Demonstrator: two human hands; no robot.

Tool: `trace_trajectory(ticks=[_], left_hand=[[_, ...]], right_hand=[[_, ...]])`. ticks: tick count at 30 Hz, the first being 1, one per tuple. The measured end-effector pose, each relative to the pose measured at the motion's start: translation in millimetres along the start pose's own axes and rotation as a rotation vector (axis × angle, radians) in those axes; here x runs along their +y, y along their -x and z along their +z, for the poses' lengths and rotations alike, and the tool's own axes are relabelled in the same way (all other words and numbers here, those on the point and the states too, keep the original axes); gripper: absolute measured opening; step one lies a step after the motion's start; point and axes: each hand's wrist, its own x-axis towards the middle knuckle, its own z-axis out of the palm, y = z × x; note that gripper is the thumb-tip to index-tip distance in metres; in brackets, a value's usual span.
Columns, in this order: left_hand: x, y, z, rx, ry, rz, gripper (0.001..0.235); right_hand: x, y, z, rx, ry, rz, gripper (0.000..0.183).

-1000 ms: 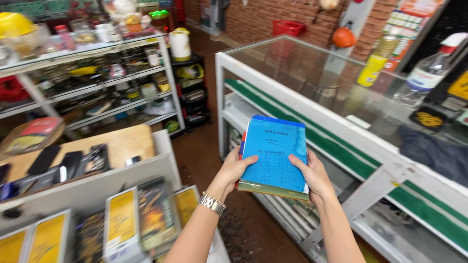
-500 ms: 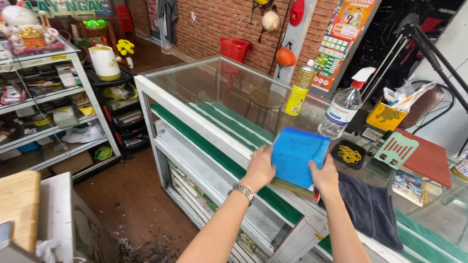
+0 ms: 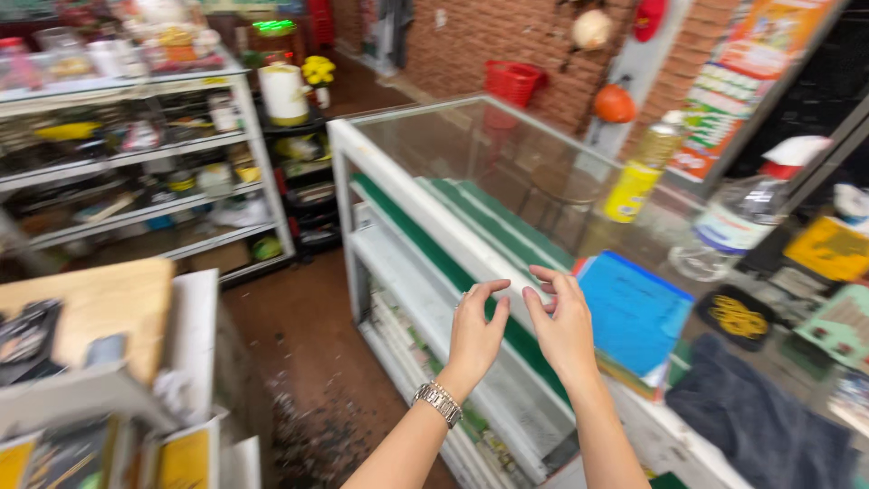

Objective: The person organizes various small items, including notebooks and boxes, inside a glass display case. They wipe the items with a cloth and place them on shelves within the case.

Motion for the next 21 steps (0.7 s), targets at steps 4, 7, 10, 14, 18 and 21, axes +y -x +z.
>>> trace_trajectory(ticks=[4, 7, 10, 14, 18, 21], left_hand=[[-4.4, 32.6, -79.9, 0.164, -0.059, 0.042, 0.025], [-10.8, 62.5, -141.7, 0.274, -0.024, -0.002, 0.025], [-13.5, 97.2, -205.0, 0.316, -0.117, -0.015, 0.023], [-13.4, 152.8, -291.2, 0.339, -0.131, -0.145, 0.023], [-14.5, 208.7, -378.5, 0.361, -0.055, -0.15, 0.022], [-22.8, 248.6, -441.6, 0.395, -0.057, -0.198, 0.022]], right_hand=[[-45.9, 31.3, 61.1, -0.133, -0.234, 0.067, 0.033], [-79.8, 68.5, 111.0, -0.22, -0.287, 0.082, 0.034], [-115.5, 109.6, 158.4, -0.299, -0.426, 0.06, 0.035], [-172.0, 172.0, 207.5, -0.401, -0.468, 0.082, 0.038], [-232.3, 236.2, 242.8, -0.487, -0.551, 0.118, 0.042], [-263.4, 280.4, 266.9, -0.575, -0.605, 0.238, 0.044]])
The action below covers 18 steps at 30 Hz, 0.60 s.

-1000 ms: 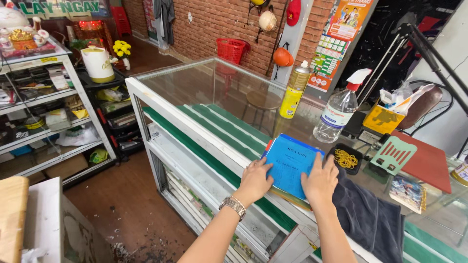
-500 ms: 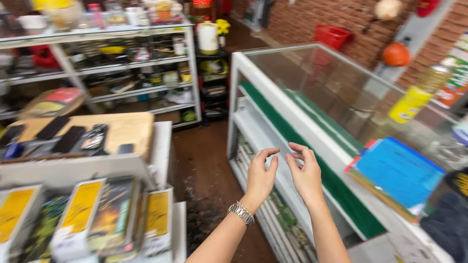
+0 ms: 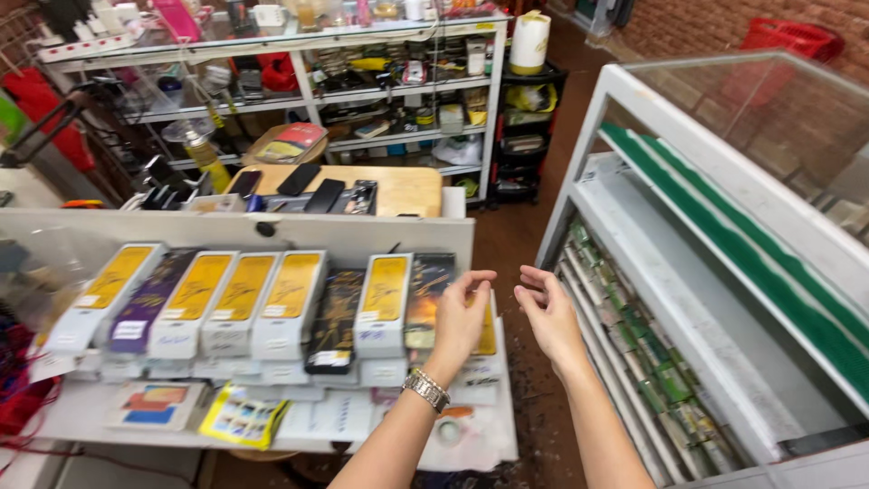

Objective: The person organizes various small items, including notebooks and boxes, inside a glass display case. They wipe the items with a cloth and place them on shelves within the case.

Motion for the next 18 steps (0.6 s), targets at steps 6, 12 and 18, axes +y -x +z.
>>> trace_trajectory(ticks=[6, 12, 18], left_hand=[[-42.9, 12.1, -104.6, 0.163, -0.037, -0.172, 0.028], [-96.3, 21.7, -130.9, 0.211, -0.01, -0.381, 0.04], [-137.7, 33.4, -121.3, 0.026, -0.013, -0.627, 0.064]], right_hand=[[40.6, 27.5, 62.9, -0.053, -0.056, 0.226, 0.062], [93.6, 28.7, 83.8, -0.145, -0.257, 0.45, 0.072], [104.3, 20.1, 97.5, -0.168, -0.224, 0.538, 0.074]])
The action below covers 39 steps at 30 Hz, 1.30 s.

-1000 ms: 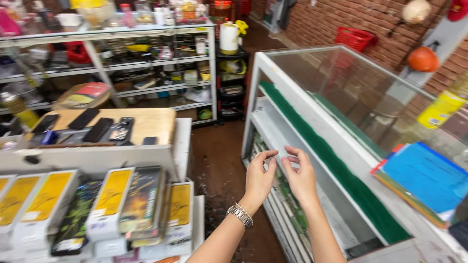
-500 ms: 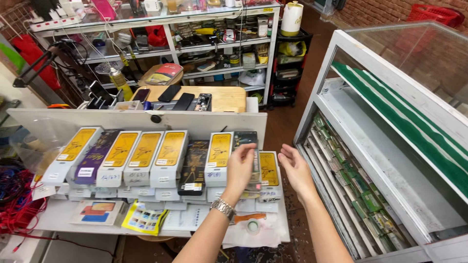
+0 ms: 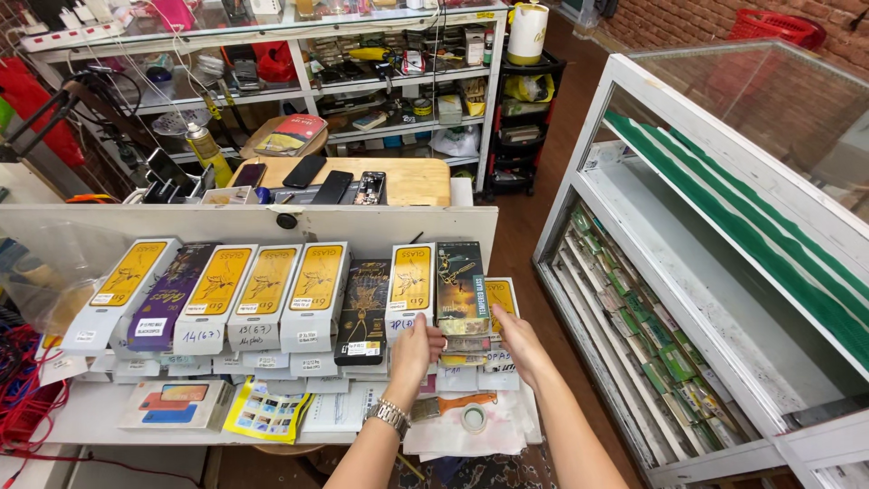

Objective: The person organizes various small items, including notebooks and boxes, inside a glass display case. They wipe the items with a cloth and place them on shelves within the case.

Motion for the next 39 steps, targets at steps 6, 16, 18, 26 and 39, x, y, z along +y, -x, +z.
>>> trace_trajectory(ticks=[6, 16, 18, 26, 39], left_hand=[[-4.6, 9.4, 14.0, 0.049, -0.398, 0.112, 0.075], [14.1, -1.1, 19.7, -0.031, 0.004, -0.176, 0.075], [11.7, -7.2, 18.7, -0.071, 0.018, -0.195, 0.076], [-6.4, -20.7, 25.1, -0.08, 0.067, -0.143, 0.072], [7.1, -13.6, 11.3, -0.014, -0.548, 0.191, 0.067]], right_hand=[[-8.1, -4.9, 11.7, -0.073, -0.025, 0.008, 0.058], [-8.7, -20.5, 1.3, -0.16, 0.092, 0.028, 0.053], [-9.4, -25.7, 0.0, -0.191, 0.073, -0.002, 0.056], [-6.4, -25.9, 8.8, -0.078, 0.209, 0.005, 0.054], [17.0, -10.1, 7.8, 0.13, 0.282, -0.129, 0.052]])
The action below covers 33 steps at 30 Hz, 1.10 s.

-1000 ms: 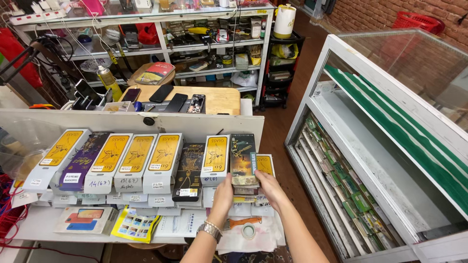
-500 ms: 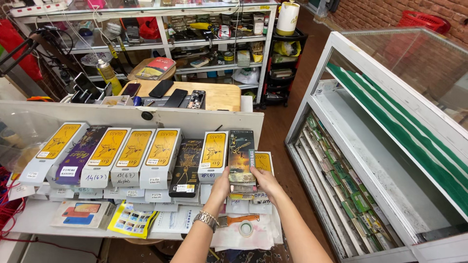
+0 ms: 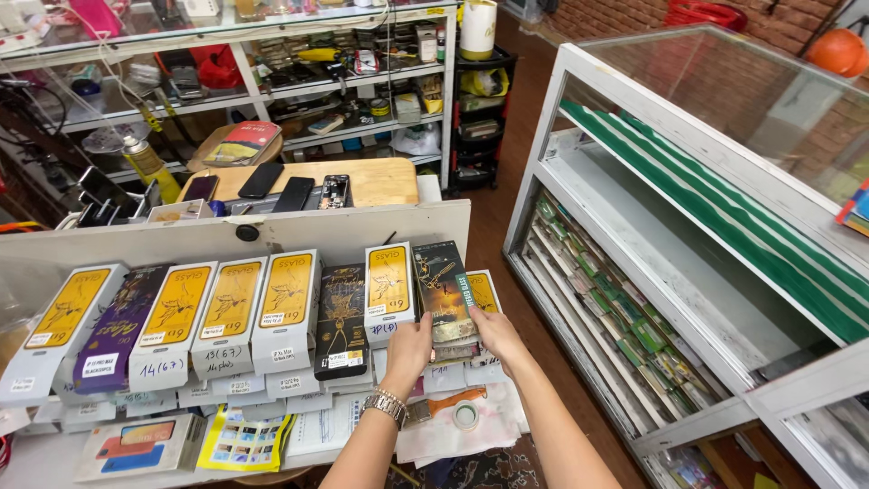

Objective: The person organizes various small items, including notebooks and boxes, inside a glass display case. They wipe the items with a cloth and place them on shelves within the case.

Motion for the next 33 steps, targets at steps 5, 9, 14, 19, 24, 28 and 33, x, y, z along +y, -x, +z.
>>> trace_trajectory(ticks=[5, 9, 14, 19, 24, 28, 33], left_hand=[[19.7, 8.7, -16.7, -0.032, -0.008, 0.076, 0.061], [38.3, 15.9, -36.8, -0.139, 0.077, 0.067, 0.059], [48.8, 27.5, -52.6, -0.288, 0.57, -0.019, 0.046], [51.0, 9.4, -52.4, -0.389, 0.987, -0.19, 0.044], [27.6, -17.5, -45.6, -0.29, 1.069, -0.154, 0.042], [3.6, -39.1, -44.8, -0.138, 1.02, -0.181, 0.039], [-18.5, -61.4, -57.4, -0.017, 0.898, -0.183, 0.045]], right_hand=[[-7.1, 6.9, -2.4, 0.071, -0.07, 0.013, 0.051], [-20.9, 21.1, -8.4, 0.102, -0.222, 0.031, 0.047], [-47.4, 44.9, -15.7, 0.149, -0.342, 0.025, 0.042], [-67.4, 64.4, 0.8, 0.127, -0.417, 0.009, 0.043], [-58.9, 50.6, 9.5, 0.017, -0.384, 0.035, 0.06], [-20.3, 21.0, 8.5, 0.178, 0.075, 0.061, 0.065], [26.9, -27.0, 20.3, 0.021, 0.101, 0.308, 0.055]])
